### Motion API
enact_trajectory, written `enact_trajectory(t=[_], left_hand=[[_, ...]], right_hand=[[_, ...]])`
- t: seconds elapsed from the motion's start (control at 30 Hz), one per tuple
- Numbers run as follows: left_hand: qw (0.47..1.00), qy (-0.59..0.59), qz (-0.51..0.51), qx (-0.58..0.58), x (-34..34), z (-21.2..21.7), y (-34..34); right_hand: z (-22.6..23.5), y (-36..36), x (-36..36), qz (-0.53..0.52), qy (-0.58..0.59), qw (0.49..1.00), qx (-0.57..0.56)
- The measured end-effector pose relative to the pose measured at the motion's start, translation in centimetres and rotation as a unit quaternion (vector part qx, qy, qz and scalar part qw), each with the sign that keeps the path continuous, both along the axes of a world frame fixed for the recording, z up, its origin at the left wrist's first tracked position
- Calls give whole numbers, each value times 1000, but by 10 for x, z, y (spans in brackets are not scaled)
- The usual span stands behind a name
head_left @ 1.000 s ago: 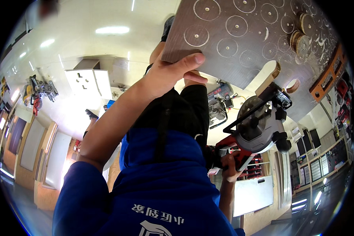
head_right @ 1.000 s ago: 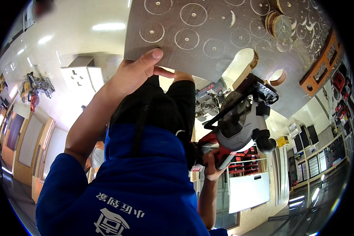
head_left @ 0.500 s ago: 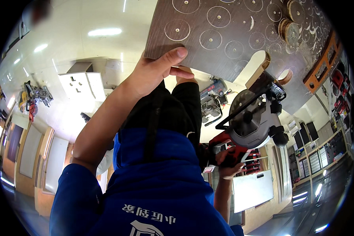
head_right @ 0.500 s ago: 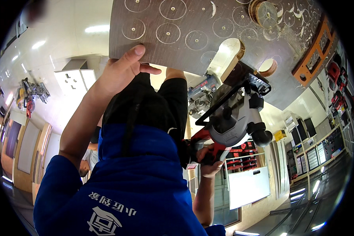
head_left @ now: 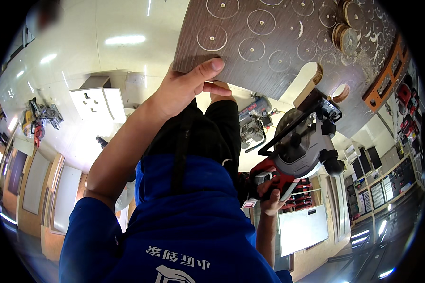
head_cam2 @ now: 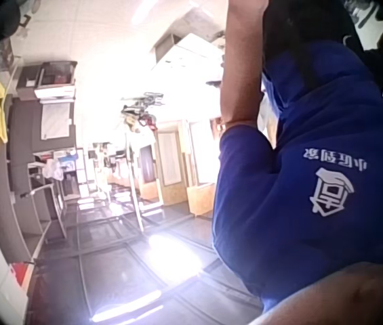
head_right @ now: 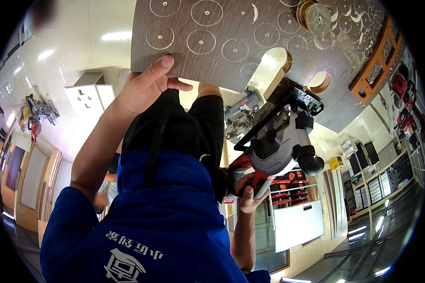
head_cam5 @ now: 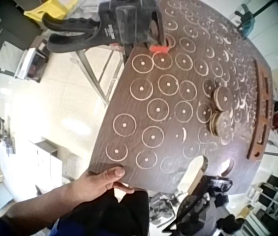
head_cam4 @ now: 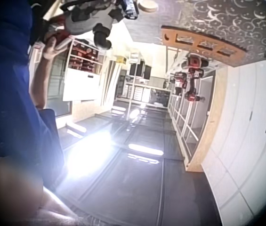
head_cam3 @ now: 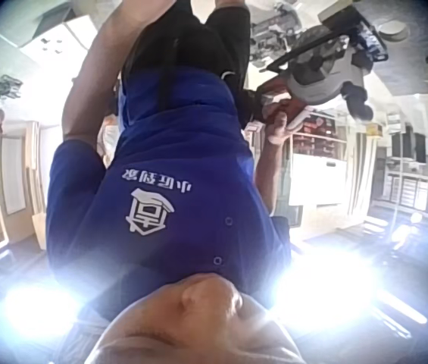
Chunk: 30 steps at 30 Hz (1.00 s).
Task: The person uses a circular saw to cut circular shapes out of a large sheet of wood. They first use a template and a marker to draw circles on the wood, then cut along the lines with the saw.
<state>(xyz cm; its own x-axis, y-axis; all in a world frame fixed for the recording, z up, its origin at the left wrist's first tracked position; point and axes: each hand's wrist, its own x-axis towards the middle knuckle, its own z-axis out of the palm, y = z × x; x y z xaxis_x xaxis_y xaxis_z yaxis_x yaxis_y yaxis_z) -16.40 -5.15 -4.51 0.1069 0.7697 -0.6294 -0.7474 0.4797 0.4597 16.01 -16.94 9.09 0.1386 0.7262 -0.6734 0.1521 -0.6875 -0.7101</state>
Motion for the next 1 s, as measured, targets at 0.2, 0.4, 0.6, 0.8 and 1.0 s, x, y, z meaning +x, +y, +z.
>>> enact_trajectory(t=[0.2, 0.4, 0.6, 0.8, 1.0], left_hand=[[1000, -3, 12, -2, 0, -2, -1], [1000, 1, 8, -5, 0, -1, 0], [1000, -4, 3, -2, -1, -2, 0], [1000, -11, 10, 0, 0, -2, 0], [1000, -4, 12, -2, 0, -1, 0]], right_hand=[[1, 5, -2, 23, -8, 1000, 14], [0, 5, -4, 16, -7, 1000, 13], [3, 10, -9, 2, -21, 1000, -8], [2, 5, -3, -19, -11, 1000, -6], [1, 7, -6, -32, 3, 999, -5]])
